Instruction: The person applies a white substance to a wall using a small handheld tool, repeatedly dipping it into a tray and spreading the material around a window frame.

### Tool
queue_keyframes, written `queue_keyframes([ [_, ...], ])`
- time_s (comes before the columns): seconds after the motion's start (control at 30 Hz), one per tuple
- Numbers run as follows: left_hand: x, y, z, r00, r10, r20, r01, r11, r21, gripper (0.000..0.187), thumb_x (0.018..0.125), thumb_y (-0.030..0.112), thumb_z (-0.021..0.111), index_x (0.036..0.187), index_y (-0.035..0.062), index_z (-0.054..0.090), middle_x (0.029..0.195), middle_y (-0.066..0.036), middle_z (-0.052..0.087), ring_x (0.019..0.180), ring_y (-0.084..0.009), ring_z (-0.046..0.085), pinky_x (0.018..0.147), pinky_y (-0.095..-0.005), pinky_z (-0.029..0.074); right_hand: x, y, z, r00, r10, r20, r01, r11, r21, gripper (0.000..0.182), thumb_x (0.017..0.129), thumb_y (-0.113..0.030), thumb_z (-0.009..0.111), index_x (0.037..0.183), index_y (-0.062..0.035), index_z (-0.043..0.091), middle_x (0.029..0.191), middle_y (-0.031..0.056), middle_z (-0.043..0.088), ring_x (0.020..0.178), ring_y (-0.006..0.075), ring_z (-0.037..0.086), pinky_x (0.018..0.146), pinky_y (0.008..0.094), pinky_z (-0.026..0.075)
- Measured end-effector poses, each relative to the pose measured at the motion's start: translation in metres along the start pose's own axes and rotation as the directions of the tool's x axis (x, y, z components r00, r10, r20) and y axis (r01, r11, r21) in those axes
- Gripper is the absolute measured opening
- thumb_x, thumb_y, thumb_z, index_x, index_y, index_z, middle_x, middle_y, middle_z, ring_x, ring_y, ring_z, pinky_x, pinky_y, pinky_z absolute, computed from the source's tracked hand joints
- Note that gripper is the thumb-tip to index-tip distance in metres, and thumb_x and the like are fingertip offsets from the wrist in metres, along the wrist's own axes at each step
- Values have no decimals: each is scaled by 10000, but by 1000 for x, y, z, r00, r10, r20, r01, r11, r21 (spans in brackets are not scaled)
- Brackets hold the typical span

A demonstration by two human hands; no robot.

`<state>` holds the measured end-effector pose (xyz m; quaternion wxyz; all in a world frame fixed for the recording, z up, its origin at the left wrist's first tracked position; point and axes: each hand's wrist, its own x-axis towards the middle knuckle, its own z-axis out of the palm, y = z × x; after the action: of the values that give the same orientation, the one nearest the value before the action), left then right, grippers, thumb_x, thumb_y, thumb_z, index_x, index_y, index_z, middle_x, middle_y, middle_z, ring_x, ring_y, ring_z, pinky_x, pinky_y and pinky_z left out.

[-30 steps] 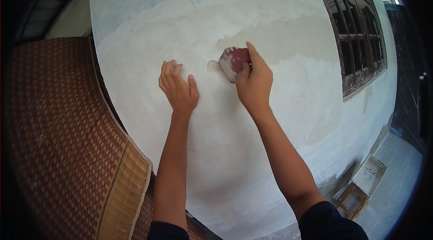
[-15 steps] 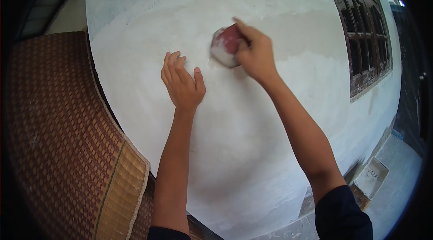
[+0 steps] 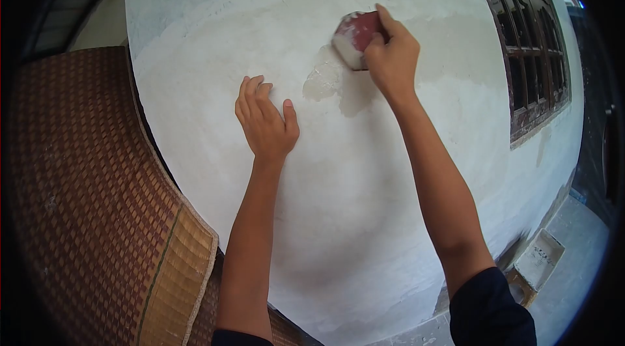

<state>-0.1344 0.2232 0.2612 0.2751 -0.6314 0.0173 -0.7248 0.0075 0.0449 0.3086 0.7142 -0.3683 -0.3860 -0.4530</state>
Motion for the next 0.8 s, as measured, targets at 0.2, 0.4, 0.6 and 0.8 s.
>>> queue_keyframes([
  [0.2,2,3,-4,997,-1,73,0,1000,6,476,899,190,537,1320,-3,425,1418,-178,451,1392,-398,342,1110,-540,250,-3,11,6,999,28,41,-25,997,-68,502,730,1,520,1214,22,653,910,261,675,858,403,660,834,419,517],
  [0.4,6,7,-7,977,-75,198,63,996,68,642,874,240,526,1434,-38,381,1514,-201,381,1441,-402,284,1165,-544,194,-27,1,14,929,-67,365,97,993,-64,521,702,-16,542,1207,8,663,958,266,676,923,407,655,879,425,500],
  [0.6,6,5,-6,972,-75,221,52,993,106,693,864,248,531,1469,-35,344,1537,-203,354,1455,-392,263,1173,-540,182,-12,-4,0,977,61,205,-72,996,46,500,787,16,493,1268,3,628,983,245,702,924,286,692,874,359,514],
  [0.8,6,5,-6,973,-66,220,45,994,102,688,865,259,531,1458,-44,360,1537,-202,355,1454,-389,267,1171,-543,190,5,9,-6,995,86,-58,-85,996,24,507,705,11,549,1198,5,670,888,238,668,842,398,647,823,435,507],
])
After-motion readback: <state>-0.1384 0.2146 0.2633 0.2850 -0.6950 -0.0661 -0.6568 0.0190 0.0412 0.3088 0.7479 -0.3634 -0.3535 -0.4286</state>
